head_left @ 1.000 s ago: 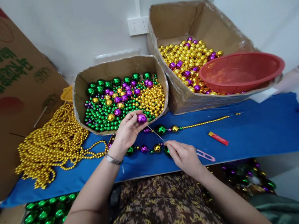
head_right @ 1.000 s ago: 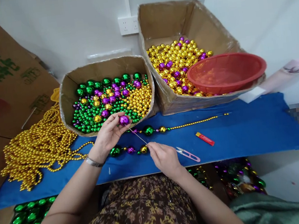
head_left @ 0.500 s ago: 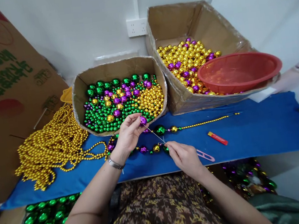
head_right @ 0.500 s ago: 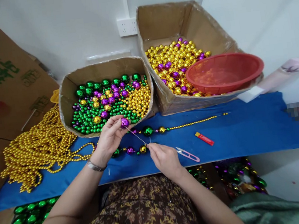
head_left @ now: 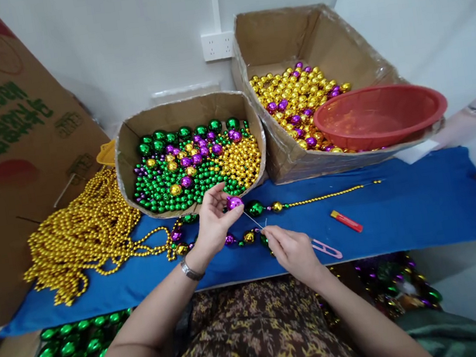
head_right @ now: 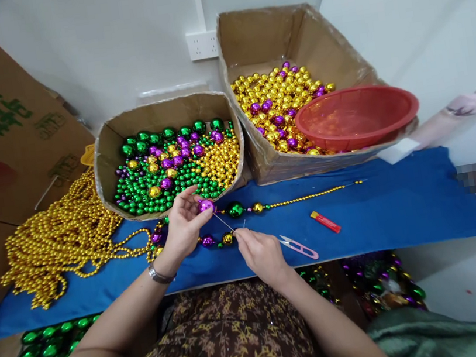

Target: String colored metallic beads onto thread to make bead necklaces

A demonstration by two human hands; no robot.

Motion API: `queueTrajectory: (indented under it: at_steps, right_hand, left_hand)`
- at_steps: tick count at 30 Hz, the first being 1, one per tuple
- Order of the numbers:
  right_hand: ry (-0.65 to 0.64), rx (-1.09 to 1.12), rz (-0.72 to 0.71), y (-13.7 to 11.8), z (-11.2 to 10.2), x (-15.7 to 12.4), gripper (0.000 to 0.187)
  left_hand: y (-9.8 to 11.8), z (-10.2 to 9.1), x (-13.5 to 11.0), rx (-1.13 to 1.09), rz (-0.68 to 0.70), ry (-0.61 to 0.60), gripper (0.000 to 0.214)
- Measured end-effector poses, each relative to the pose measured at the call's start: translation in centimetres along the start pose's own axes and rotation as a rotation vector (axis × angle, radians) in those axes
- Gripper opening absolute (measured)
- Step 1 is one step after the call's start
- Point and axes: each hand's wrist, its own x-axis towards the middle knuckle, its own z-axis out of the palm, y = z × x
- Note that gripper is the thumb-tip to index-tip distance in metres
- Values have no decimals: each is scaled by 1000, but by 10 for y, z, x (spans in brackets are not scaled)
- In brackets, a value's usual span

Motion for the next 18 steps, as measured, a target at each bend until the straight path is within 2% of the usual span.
queueTrajectory:
  at_steps: [4,7,9,11,14,16,18]
  right_hand:
    - [25,-6,-6,1,3,4,23]
    - [55,9,-1,6,-1,5,21]
    - [82,1,10,9,-5,5,20]
    - [100,-24,24,12,-8,5,20]
    - [98,-53,37,13,-7,4,22]
    - [86,-54,41,14,-5,5,23]
    - [85,-54,42,14,-3,5,24]
  left_hand:
    - [-6,1,-3,64,42,-93,63]
    - [0,-10,15,172,77,-151,48]
    - [6,-22,38,416,152,-155,36]
    - [10,-33,65,833,227,-154,26]
    - [6,-39,98,1462,234,-274,20]
    - [1,-37,111,1656,205,-354,20]
    - [-5,-33,117,1684,197,-385,20]
